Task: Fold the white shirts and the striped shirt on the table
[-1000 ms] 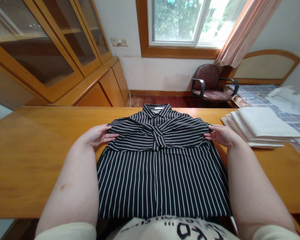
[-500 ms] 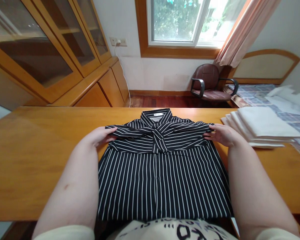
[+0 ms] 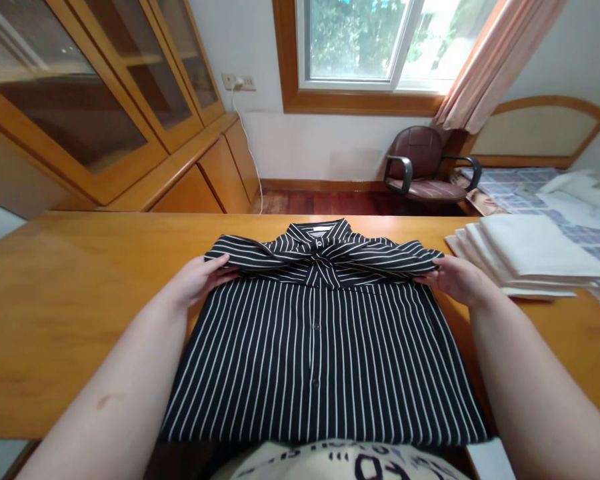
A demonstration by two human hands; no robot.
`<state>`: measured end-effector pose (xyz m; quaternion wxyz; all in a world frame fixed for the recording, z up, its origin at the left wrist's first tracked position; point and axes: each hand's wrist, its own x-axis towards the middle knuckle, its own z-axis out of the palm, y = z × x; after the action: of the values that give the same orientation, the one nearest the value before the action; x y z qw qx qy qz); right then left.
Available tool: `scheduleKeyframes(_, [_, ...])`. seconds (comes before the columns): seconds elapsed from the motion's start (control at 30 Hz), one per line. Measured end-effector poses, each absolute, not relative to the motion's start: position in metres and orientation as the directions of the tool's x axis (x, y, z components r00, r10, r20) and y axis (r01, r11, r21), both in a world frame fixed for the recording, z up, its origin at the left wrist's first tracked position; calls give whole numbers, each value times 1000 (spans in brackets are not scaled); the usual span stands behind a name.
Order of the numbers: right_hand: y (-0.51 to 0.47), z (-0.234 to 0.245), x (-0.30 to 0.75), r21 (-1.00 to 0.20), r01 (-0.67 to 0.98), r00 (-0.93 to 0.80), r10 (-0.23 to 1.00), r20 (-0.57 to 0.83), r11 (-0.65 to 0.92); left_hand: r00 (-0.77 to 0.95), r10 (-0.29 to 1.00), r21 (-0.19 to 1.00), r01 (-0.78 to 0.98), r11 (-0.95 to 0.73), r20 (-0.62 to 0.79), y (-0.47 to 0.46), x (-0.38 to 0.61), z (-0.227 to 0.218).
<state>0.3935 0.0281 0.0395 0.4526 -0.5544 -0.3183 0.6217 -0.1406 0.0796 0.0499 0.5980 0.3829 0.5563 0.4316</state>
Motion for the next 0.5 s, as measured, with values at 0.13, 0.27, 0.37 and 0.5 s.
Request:
scheduleKeyframes(0.13, [12, 32, 386, -793, -114, -7, 799, -601, -598, 19, 865, 865, 24, 502, -502, 60, -140, 39])
scheduleKeyframes(0.27, [18, 32, 378, -824, -97, 24, 826, -563, -558, -3, 868, 867, 24, 497, -497, 65, -133, 39])
scheduleKeyframes(0.37, [31, 32, 374, -861, -49, 105, 854, -509, -507, 3, 883, 883, 6, 470, -470, 80, -127, 39])
scheduleKeyframes(0.5, [49, 26, 373, -930, -19, 211, 908, -363, -367, -48, 915, 916, -59, 397, -400, 99, -123, 31])
